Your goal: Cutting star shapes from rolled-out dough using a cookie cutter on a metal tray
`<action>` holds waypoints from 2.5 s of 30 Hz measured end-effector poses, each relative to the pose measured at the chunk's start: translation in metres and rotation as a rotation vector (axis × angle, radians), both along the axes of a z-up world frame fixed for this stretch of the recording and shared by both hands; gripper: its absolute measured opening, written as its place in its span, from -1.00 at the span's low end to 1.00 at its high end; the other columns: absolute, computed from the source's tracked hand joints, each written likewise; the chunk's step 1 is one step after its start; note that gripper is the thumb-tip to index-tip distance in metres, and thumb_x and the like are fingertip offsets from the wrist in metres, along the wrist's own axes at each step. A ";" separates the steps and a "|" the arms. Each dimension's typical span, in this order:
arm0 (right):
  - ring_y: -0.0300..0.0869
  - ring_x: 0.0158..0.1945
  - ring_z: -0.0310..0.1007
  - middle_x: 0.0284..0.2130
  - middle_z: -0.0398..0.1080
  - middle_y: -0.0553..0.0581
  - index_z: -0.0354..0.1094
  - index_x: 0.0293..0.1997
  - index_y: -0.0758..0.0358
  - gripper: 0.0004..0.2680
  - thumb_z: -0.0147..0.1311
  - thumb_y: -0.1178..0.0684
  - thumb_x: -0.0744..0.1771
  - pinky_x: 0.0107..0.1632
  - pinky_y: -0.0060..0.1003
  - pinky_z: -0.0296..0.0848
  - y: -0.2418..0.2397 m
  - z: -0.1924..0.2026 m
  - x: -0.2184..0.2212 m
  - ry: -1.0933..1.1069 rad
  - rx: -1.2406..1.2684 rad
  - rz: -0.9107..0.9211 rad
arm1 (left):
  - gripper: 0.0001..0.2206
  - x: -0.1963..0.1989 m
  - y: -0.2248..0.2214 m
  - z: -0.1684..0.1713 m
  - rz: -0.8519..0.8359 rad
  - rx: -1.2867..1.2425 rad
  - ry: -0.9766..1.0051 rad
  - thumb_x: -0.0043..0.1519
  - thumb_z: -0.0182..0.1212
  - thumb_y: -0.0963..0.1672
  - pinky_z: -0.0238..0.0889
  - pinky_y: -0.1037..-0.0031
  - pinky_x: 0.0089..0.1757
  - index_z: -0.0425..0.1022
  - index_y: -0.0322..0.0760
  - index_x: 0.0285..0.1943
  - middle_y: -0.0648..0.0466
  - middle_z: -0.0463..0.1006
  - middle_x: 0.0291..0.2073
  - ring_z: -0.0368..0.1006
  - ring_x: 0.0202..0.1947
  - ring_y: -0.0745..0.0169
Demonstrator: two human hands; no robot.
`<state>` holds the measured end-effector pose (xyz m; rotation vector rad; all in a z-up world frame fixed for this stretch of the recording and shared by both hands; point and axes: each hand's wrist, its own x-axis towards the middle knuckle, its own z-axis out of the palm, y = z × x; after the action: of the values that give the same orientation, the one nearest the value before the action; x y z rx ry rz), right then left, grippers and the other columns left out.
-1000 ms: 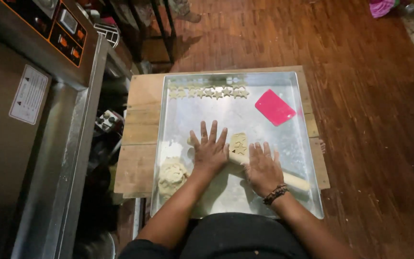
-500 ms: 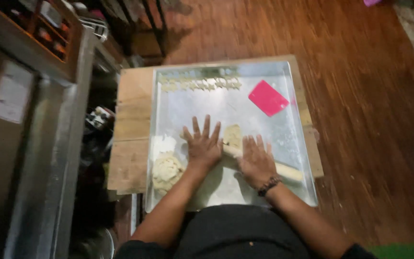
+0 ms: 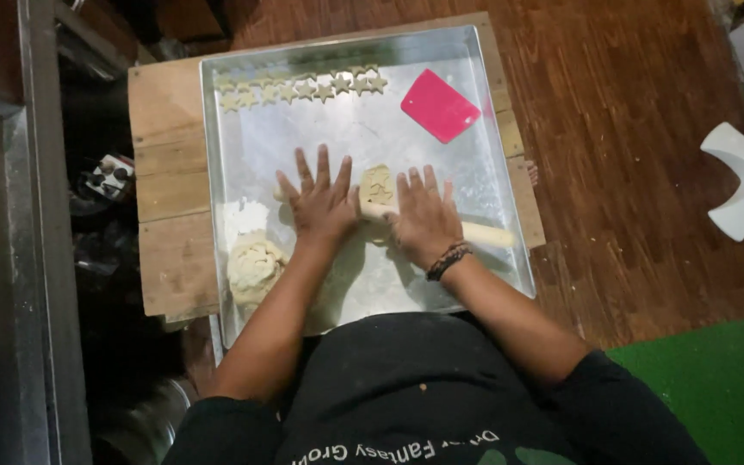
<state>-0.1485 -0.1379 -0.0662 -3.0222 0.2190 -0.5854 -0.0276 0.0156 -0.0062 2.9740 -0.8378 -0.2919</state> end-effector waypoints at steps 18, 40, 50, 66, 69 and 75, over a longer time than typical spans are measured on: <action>0.25 0.41 0.15 0.22 0.28 0.25 0.27 0.13 0.20 -0.62 -0.04 -0.31 0.38 0.30 0.27 0.23 -0.024 -0.021 -0.020 0.107 0.063 0.094 | -0.86 0.006 0.026 -0.053 -0.121 -0.771 -0.619 0.28 0.17 -0.08 0.05 -0.09 0.18 0.58 -0.17 -0.12 0.01 0.54 -0.05 0.42 0.14 -0.11; 0.28 0.30 0.31 0.22 0.32 0.36 0.22 -0.01 0.28 -0.66 0.00 -0.25 0.41 0.26 0.29 0.23 -0.030 -0.001 -0.023 0.039 0.141 -0.308 | -0.70 -0.013 0.015 -0.063 -0.129 -0.619 -0.207 -0.03 0.52 -0.11 0.28 0.20 -0.14 0.55 -0.08 -0.14 0.16 0.58 -0.54 0.55 -0.26 0.05; 0.28 0.34 0.26 0.25 0.28 0.36 0.21 0.00 0.29 -0.67 -0.01 -0.24 0.42 0.31 0.27 0.17 -0.031 0.008 -0.023 0.100 0.176 -0.321 | -0.68 -0.021 0.018 -0.056 -0.160 -0.947 -0.181 -0.08 0.50 -0.13 0.33 0.22 -0.14 0.50 -0.08 -0.18 0.16 0.62 -0.45 0.55 -0.29 0.04; 0.31 0.38 0.18 0.29 0.23 0.43 0.21 0.05 0.34 -0.65 -0.05 -0.23 0.43 0.34 0.31 0.12 -0.029 0.010 -0.023 0.130 0.224 -0.311 | -0.66 -0.033 0.016 -0.092 -0.390 -0.675 -0.343 -0.04 0.49 -0.07 0.10 0.16 0.14 0.50 0.01 -0.10 0.20 0.58 -0.39 0.46 -0.05 0.21; 0.30 0.40 0.16 0.30 0.22 0.43 0.20 0.08 0.31 -0.67 -0.08 -0.22 0.44 0.36 0.30 0.08 -0.029 0.016 -0.023 0.167 0.250 -0.319 | -0.69 -0.036 0.014 -0.083 -0.372 -0.644 -0.307 0.00 0.47 -0.09 0.07 0.16 0.17 0.51 0.02 -0.09 0.22 0.60 -0.38 0.46 -0.03 0.22; 0.28 0.42 0.13 0.33 0.19 0.41 0.19 0.09 0.29 -0.67 -0.14 -0.23 0.45 0.39 0.27 0.03 -0.028 0.022 -0.023 0.219 0.278 -0.339 | -0.62 -0.038 0.013 -0.057 -0.338 -0.587 -0.214 0.02 0.49 -0.13 -0.02 0.07 0.22 0.52 0.00 0.01 0.14 0.65 -0.28 0.46 0.06 0.17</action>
<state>-0.1711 -0.1657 -0.0444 -2.7856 0.7646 -0.2127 -0.0660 0.0288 -0.0629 2.3367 -1.1996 0.2358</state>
